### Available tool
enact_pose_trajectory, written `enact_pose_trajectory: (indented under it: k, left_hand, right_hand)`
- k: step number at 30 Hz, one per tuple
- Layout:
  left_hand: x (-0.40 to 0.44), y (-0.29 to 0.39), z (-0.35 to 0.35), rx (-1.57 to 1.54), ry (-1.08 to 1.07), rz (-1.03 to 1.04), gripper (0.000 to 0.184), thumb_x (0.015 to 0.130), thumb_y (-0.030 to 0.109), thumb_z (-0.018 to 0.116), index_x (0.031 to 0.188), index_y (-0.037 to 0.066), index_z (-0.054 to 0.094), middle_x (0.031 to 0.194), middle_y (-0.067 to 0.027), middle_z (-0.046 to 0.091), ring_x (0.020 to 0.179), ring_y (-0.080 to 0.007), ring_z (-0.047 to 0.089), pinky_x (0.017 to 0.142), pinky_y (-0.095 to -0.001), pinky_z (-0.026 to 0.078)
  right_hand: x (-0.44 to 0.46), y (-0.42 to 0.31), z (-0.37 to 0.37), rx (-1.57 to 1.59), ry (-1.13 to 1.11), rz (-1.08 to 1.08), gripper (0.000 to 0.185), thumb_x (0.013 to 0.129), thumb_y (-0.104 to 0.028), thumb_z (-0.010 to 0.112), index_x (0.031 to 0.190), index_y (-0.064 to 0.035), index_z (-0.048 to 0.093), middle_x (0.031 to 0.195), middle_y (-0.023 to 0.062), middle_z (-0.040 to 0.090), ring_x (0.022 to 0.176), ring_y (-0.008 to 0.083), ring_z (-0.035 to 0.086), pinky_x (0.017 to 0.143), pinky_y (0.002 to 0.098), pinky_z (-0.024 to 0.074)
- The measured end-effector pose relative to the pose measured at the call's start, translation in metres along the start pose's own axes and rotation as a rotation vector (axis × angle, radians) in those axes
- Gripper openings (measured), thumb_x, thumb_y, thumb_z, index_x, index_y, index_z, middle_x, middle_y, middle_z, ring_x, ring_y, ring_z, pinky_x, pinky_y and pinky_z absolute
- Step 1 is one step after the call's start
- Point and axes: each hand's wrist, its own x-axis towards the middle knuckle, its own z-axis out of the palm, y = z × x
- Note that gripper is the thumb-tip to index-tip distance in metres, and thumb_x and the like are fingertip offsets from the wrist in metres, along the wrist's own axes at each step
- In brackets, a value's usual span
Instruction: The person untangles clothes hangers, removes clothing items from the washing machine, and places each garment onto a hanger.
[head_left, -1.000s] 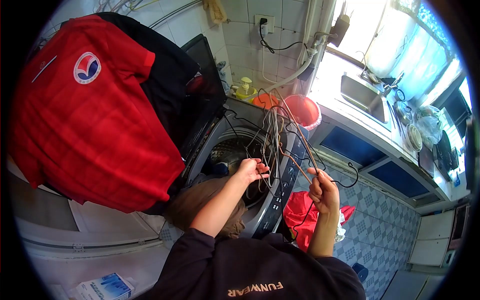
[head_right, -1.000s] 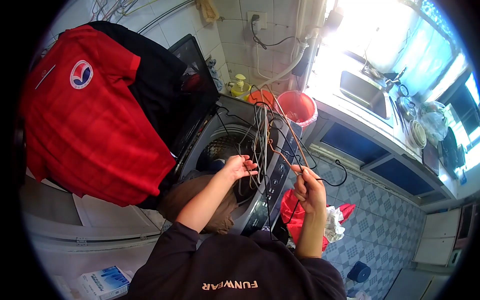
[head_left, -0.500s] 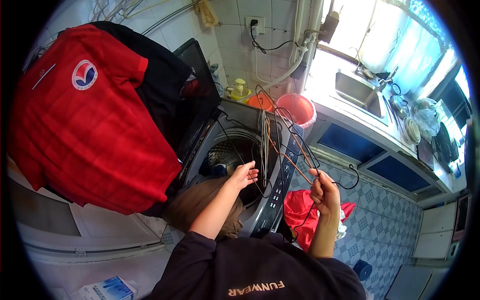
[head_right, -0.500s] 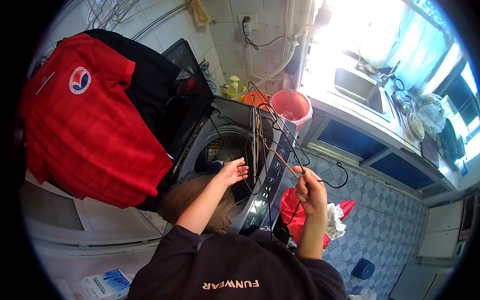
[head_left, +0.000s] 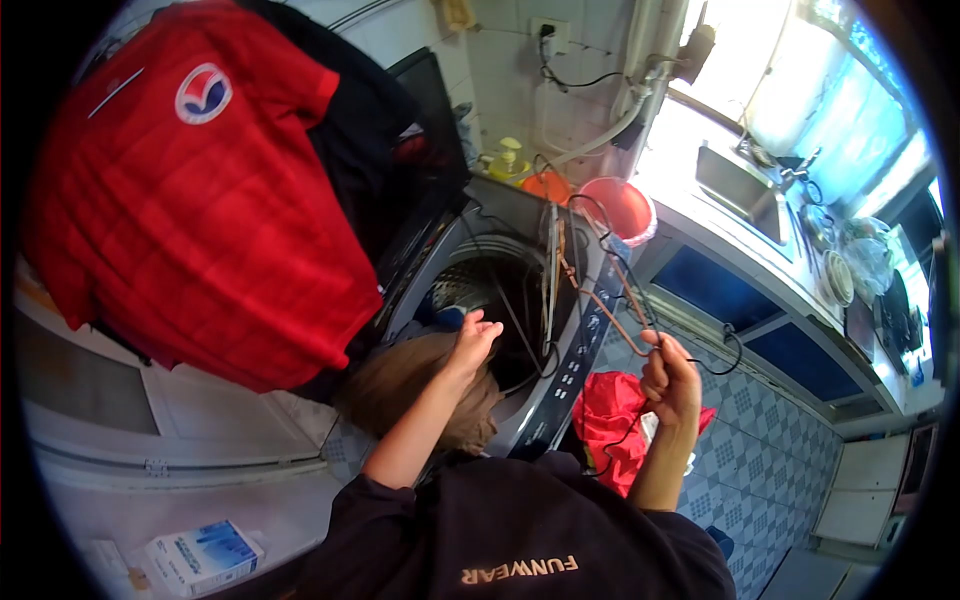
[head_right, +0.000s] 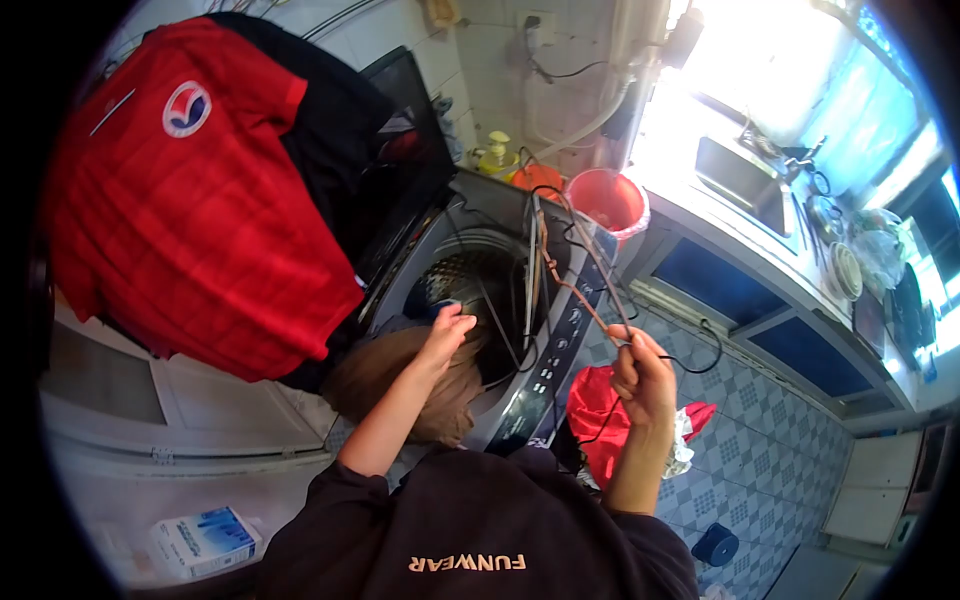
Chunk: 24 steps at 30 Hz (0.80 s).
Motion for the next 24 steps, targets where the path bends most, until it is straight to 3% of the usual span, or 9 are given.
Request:
enact_pose_trajectory:
  k: [1,3,6,11,14,15,19,23,24]
  left_hand:
    - [-0.015,0.008,-0.014,0.105,-0.010,0.266,0.032,0.078,0.025,0.068,0.100,0.005,0.056,0.096,-0.0074,0.059,0.093,-0.0228,0.054,0.085,-0.0349,0.042]
    - [-0.047,0.039,-0.049,1.080,0.147,0.546,0.038,0.072,0.021,0.069,0.104,0.004,0.058,0.105,-0.0149,0.058,0.113,-0.0304,0.046,0.096,-0.0401,0.035]
    - [-0.044,0.020,-0.088,1.658,0.417,0.600,0.025,0.070,0.019,0.069,0.092,0.012,0.062,0.098,-0.0109,0.057,0.104,-0.0304,0.047,0.090,-0.0421,0.036]
    - [-0.031,0.029,-0.103,1.409,0.289,0.815,0.011,0.070,0.015,0.067,0.072,0.011,0.058,0.084,-0.0075,0.054,0.094,-0.0287,0.048,0.084,-0.0415,0.038]
    - [-0.047,0.047,-0.090,1.293,0.259,0.668,0.015,0.079,0.024,0.061,0.079,0.009,0.059,0.087,-0.0095,0.057,0.092,-0.0288,0.050,0.079,-0.0447,0.040]
    - [-0.064,0.066,-0.076,1.343,0.114,0.495,0.022,0.077,0.028,0.063,0.085,0.007,0.061,0.093,-0.0114,0.060,0.097,-0.0305,0.053,0.083,-0.0446,0.041]
    - [-0.073,0.029,-0.066,1.678,-0.200,0.405,0.029,0.075,0.026,0.063,0.086,-0.001,0.064,0.092,-0.0194,0.064,0.090,-0.0356,0.061,0.079,-0.0437,0.048]
    - [-0.068,0.041,-0.109,0.967,0.043,0.632,0.016,0.084,0.018,0.057,0.081,0.003,0.054,0.074,-0.0120,0.062,0.069,-0.0261,0.061,0.064,-0.0377,0.048]
    - [-0.074,0.064,-0.124,0.632,-0.086,0.466,0.013,0.087,0.017,0.054,0.083,0.004,0.054,0.079,-0.0082,0.061,0.073,-0.0208,0.060,0.064,-0.0343,0.047]
  right_hand:
    - [-0.002,0.001,-0.001,-0.005,0.000,0.011,0.031,0.095,-0.016,0.040,0.110,0.0073,0.053,0.050,-0.0022,0.032,0.039,0.0053,0.024,0.034,0.0198,0.0196]
    - [-0.006,0.004,0.005,-0.032,-0.007,0.007,0.031,0.095,-0.016,0.040,0.110,0.0077,0.052,0.050,-0.0025,0.031,0.039,0.0049,0.023,0.034,0.0197,0.0185]
    - [-0.011,0.014,0.017,-0.057,-0.017,0.014,0.031,0.095,-0.015,0.040,0.111,0.0076,0.052,0.051,-0.0024,0.032,0.039,0.0047,0.023,0.034,0.0199,0.0179]
    - [-0.025,0.035,0.042,-0.086,-0.047,0.038,0.030,0.095,-0.016,0.041,0.111,0.0072,0.052,0.051,-0.0020,0.032,0.039,0.0048,0.023,0.034,0.0200,0.0175]
    - [-0.036,0.046,0.061,-0.110,-0.016,0.038,0.030,0.094,-0.016,0.042,0.110,0.0066,0.053,0.051,-0.0020,0.033,0.039,0.0050,0.024,0.034,0.0204,0.0175]
    - [-0.040,0.051,0.066,-0.128,-0.012,0.043,0.030,0.094,-0.016,0.042,0.110,0.0062,0.054,0.051,-0.0021,0.033,0.040,0.0049,0.024,0.035,0.0205,0.0176]
    - [-0.051,0.073,0.091,-0.200,0.025,0.017,0.030,0.094,-0.018,0.042,0.109,0.0050,0.055,0.052,-0.0025,0.036,0.041,0.0052,0.028,0.037,0.0196,0.0222]
    - [-0.073,0.086,0.110,-0.238,0.070,-0.049,0.030,0.095,-0.018,0.041,0.108,0.0049,0.056,0.052,-0.0036,0.037,0.041,0.0042,0.029,0.038,0.0193,0.0237]
    - [-0.076,0.089,0.111,-0.254,0.056,-0.067,0.030,0.096,-0.018,0.040,0.107,0.0041,0.057,0.052,-0.0041,0.037,0.041,0.0035,0.029,0.038,0.0191,0.0232]
